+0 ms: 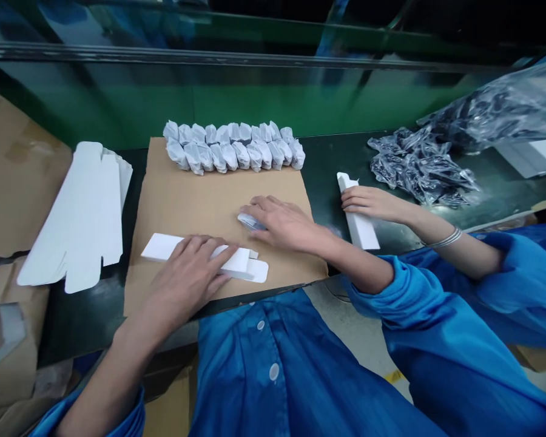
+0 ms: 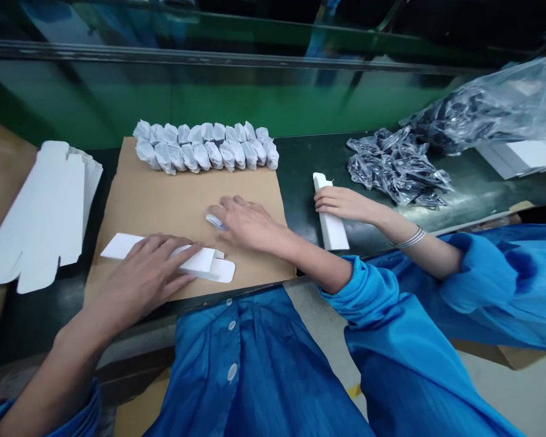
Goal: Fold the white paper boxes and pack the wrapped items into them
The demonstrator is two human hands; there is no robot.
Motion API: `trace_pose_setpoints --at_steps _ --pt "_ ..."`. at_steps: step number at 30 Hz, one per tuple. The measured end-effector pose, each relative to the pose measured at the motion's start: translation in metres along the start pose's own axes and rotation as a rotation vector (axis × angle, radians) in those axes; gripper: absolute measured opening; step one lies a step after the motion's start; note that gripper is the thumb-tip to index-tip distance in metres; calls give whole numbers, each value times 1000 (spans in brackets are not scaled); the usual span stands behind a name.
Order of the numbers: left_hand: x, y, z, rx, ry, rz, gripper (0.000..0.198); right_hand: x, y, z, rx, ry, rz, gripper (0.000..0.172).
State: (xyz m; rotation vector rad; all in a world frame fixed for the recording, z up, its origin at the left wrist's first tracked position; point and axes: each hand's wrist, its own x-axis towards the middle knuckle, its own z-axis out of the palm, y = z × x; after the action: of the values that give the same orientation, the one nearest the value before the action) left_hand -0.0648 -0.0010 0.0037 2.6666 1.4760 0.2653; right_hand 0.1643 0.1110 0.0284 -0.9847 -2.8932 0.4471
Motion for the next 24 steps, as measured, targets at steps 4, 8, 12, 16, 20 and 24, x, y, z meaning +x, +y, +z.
trace_pose_setpoints --at_steps 4,8,12,16,20,24 --pt "-4 -1 3 24 13 -91 46 3 -1 17 206 143 137 34" --pt "1 7 5 -37 10 -58 53 3 13 17 861 347 286 48" --pt "9 13 4 -124 -52 46 39 -13 24 21 1103 441 306 31" --pt "7 14 4 -120 -72 80 45 -45 29 27 746 418 362 24" --pt "7 17 8 -111 29 76 40 -58 26 27 302 315 251 42" --pt "10 16 16 -64 79 84 32 -51 22 20 126 195 164 32"
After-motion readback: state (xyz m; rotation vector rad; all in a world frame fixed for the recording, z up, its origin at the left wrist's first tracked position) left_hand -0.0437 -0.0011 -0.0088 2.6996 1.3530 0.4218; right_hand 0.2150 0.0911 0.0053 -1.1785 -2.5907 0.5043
